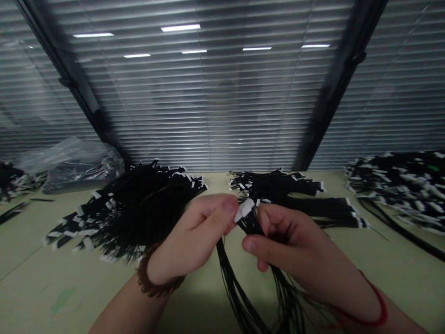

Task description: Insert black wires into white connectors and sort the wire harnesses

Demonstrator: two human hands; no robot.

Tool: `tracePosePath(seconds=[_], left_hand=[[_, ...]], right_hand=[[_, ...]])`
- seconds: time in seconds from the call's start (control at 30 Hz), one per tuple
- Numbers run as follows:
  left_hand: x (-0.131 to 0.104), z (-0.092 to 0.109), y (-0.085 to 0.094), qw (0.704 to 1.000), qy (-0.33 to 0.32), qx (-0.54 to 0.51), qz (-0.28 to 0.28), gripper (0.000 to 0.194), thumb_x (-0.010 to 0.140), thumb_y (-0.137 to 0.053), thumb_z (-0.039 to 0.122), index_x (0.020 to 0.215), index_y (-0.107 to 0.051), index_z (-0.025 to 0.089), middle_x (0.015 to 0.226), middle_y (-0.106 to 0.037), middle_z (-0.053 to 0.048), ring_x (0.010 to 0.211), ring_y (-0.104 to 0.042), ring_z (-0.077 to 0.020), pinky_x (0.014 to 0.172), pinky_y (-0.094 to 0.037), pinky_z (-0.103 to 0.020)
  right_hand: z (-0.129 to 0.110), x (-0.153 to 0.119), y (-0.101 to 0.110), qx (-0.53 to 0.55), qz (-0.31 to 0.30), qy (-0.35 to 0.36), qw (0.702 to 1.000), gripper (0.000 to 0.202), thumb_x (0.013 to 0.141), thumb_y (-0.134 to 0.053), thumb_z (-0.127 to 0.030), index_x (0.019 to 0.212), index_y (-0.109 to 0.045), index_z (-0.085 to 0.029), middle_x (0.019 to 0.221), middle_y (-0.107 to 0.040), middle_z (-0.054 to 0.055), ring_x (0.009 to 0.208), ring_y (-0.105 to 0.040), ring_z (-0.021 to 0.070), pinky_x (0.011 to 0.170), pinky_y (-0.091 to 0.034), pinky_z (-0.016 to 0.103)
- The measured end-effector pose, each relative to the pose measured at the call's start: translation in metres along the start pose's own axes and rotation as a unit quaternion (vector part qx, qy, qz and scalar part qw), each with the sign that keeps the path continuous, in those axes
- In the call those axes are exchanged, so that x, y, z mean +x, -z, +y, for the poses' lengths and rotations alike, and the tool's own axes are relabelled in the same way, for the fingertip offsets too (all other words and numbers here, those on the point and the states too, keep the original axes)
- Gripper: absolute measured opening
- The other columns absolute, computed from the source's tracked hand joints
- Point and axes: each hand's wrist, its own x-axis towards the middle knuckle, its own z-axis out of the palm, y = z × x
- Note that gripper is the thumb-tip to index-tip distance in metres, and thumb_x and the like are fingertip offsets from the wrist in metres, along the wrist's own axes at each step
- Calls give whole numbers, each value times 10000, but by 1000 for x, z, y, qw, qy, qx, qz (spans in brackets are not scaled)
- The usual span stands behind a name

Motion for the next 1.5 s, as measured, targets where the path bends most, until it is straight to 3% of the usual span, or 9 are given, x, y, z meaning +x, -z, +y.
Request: tracePosePath(seconds=[0.2,0.37,0.6,0.73,0.9,0.97,1.17,1.33,1.5], left_hand=[[1,0,-1,989,95,-108,-21,449,907,-458,411,532,-397,172,530,-380,25,524,-338,-96,503,-288,-235],[8,2,-9,912,202,-352,-67,447,760,-646,387,502,-347,178,473,-265,69,454,-247,-59,443,-253,-186],[9,0,-9,833,241,-481,-131,446,786,-665,311,522,-333,173,448,-228,88,432,-231,-43,455,-318,-141],[8,-1,-10,856,210,-464,-87,424,813,-659,342,538,-391,161,493,-293,63,465,-287,-56,476,-359,-144],[8,6,-13,877,82,-474,16,182,836,-651,284,769,-568,136,639,-382,35,555,-375,-61,536,-399,-143],[7,8,-17,870,27,-488,71,51,832,-604,168,807,-561,155,703,-397,30,561,-382,-56,528,-402,-143],[9,7,-24,845,-29,-507,166,195,705,-501,32,809,-500,197,758,-368,25,575,-388,-65,547,-411,-146],[7,1,-6,969,-30,-215,119,61,827,-570,241,817,-563,181,818,-504,-12,753,-494,-136,661,-417,-233],[1,1,11,994,59,-47,85,412,887,-507,417,568,-464,159,561,-363,31,539,-300,-98,503,-268,-247]], right_hand=[[-7,-3,-4,0,-22,15,1000,285,747,-733,-244,619,-492,-161,588,-558,-34,479,-460,37,439,-364,137],[-8,-4,-4,22,-42,13,999,109,795,-690,-263,780,-630,-173,808,-668,23,554,-523,46,477,-430,133],[-6,-7,-5,-8,-25,11,1000,244,796,-689,-361,691,-564,-180,666,-616,25,611,-568,105,515,-454,185],[-10,-4,-3,-46,9,67,997,256,805,-673,-317,637,-540,-176,596,-570,-10,552,-517,78,515,-432,176],[-11,1,-3,-80,88,134,984,195,819,-630,-263,682,-515,-184,573,-464,-46,501,-395,63,452,-338,166],[-7,2,-5,-86,78,115,986,175,788,-662,-263,726,-519,-183,599,-458,-47,518,-386,64,460,-324,171],[10,2,-14,-184,-12,65,981,327,803,-643,-383,629,-469,-167,543,-357,-53,506,-289,59,437,-232,198],[9,-1,-14,-242,7,107,964,379,855,-572,-375,579,-412,-171,522,-337,-50,494,-283,60,437,-230,203],[5,-3,-11,-246,2,136,960,368,873,-558,-336,577,-414,-171,529,-327,-49,493,-277,59,433,-236,198]])
